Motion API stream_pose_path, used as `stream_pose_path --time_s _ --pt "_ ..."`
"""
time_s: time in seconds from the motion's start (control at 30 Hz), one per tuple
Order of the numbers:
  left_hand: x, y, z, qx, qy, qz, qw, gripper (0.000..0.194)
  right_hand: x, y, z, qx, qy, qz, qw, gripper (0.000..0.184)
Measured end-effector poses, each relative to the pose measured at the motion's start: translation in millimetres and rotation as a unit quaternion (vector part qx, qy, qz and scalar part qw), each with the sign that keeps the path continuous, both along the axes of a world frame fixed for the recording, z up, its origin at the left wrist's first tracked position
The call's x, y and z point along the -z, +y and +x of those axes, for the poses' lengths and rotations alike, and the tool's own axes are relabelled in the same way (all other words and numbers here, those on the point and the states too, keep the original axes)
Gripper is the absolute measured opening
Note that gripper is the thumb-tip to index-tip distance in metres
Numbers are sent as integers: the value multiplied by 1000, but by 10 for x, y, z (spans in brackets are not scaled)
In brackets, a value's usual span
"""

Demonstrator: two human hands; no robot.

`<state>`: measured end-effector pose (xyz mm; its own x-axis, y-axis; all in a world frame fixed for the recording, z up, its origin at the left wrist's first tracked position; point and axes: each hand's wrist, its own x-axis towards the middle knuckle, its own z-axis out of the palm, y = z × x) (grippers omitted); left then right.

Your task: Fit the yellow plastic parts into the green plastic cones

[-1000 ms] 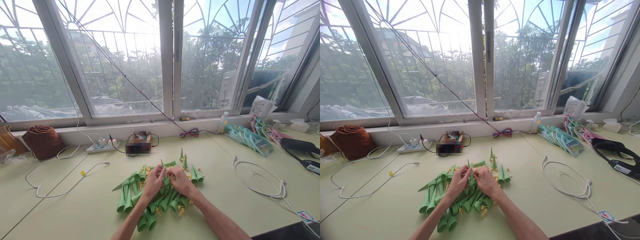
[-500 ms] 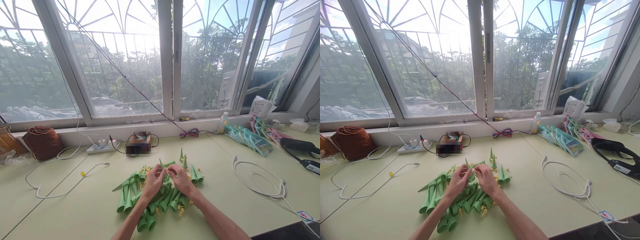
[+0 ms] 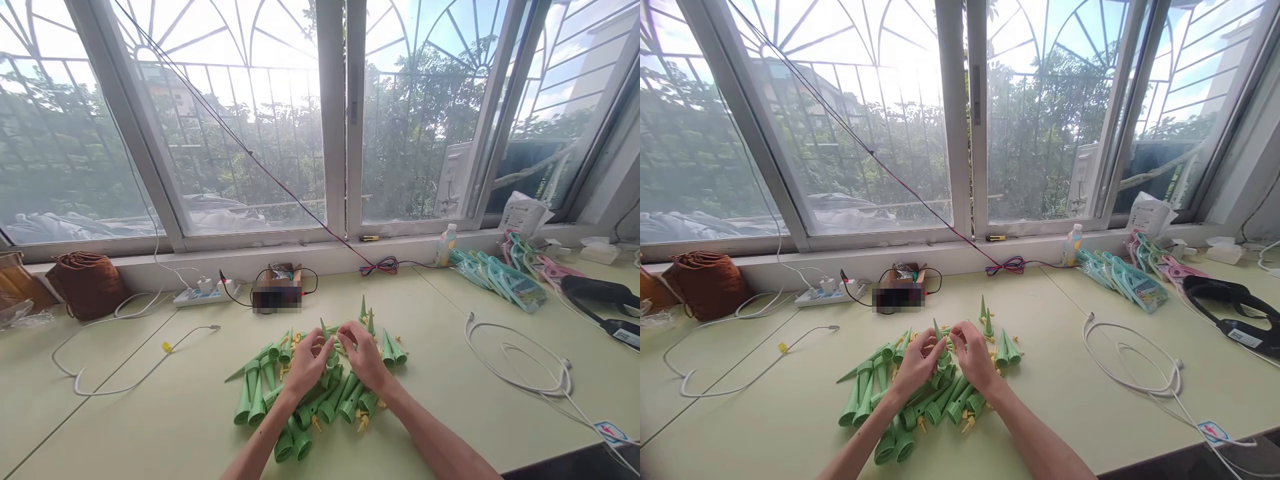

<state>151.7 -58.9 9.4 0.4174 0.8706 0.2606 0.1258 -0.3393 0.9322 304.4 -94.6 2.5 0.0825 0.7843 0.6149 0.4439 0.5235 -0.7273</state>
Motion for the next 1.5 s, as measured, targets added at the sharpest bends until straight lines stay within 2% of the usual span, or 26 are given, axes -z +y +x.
stream_pose_path --time_s 0.37,0.6,1.07,1.5 --pt "2 47 5 10 -52 -43 998 33 -2 0 -19 -19 59 8 998 11" --pt "-53 36 -3 17 -75 -85 993 33 5 -2 -12 -12 70 24 997 12" --pt "-103 19 -5 27 -99 -124 987 36 -12 -13 -23 9 53 39 998 10" --pt "-117 10 -18 43 -89 -122 988 34 -55 -40 -32 18 30 59 998 12"
